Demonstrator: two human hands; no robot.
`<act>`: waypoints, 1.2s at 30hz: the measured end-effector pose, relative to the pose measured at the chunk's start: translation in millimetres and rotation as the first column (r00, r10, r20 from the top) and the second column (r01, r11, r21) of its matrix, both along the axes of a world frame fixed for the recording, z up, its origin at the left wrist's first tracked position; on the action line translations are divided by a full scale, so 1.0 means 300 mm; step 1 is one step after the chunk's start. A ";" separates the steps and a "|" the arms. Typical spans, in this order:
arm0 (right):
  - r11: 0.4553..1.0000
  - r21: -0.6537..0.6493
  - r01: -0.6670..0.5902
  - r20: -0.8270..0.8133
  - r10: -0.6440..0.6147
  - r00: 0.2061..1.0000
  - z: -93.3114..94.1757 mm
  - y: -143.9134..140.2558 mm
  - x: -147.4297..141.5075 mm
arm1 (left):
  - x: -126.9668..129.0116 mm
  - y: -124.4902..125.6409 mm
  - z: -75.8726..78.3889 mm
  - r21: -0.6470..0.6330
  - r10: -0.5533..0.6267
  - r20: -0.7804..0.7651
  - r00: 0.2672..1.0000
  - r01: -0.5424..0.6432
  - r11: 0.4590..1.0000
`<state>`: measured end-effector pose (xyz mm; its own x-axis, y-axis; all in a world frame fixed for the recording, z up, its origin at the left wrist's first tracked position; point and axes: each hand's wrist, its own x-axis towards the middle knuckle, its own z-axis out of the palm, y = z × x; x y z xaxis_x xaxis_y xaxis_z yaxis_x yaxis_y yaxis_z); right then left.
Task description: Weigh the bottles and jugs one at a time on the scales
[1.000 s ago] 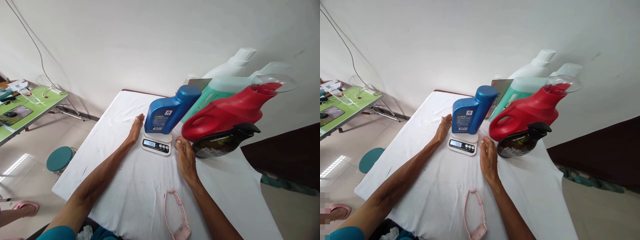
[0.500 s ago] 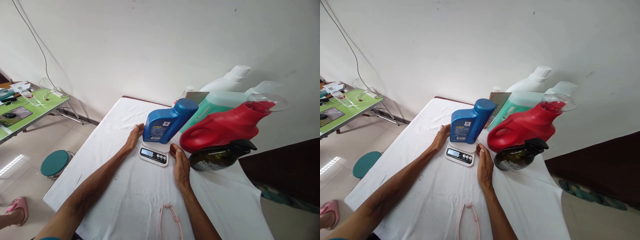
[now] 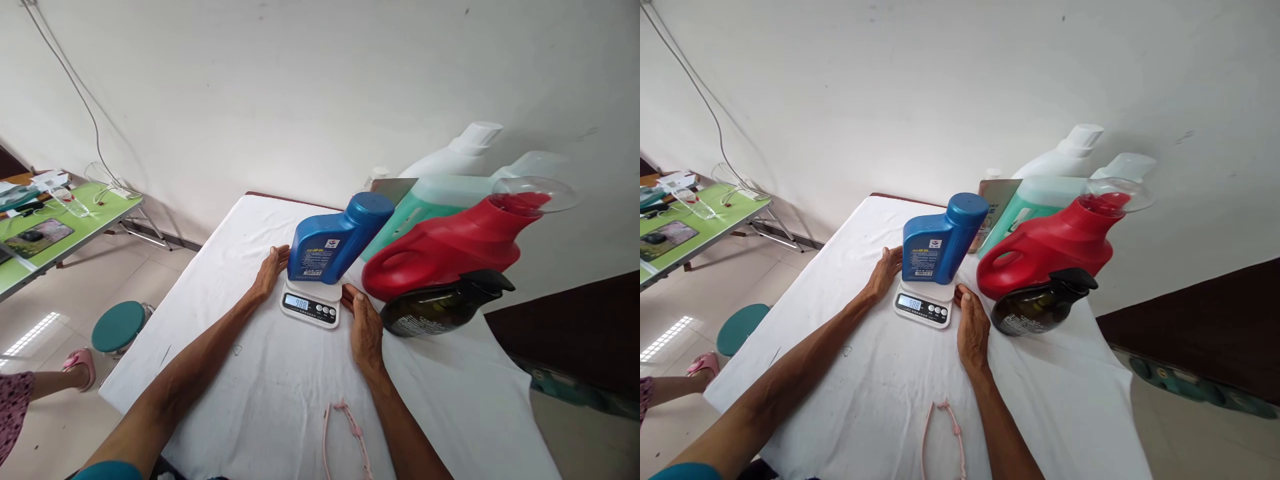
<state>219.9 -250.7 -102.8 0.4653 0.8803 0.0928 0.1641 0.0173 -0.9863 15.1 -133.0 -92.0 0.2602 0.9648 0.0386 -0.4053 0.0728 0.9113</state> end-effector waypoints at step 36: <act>1.000 -0.004 -0.007 -0.031 0.007 0.999 -0.014 0.002 0.004 | -0.003 0.003 0.005 0.010 0.017 -0.039 0.999 -0.017 1.000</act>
<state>221.0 -250.0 -106.9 0.4614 0.8840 0.0749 0.1335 0.0142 -0.9909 14.1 -132.2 -90.6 0.2454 0.9687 0.0382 -0.3707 0.0574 0.9270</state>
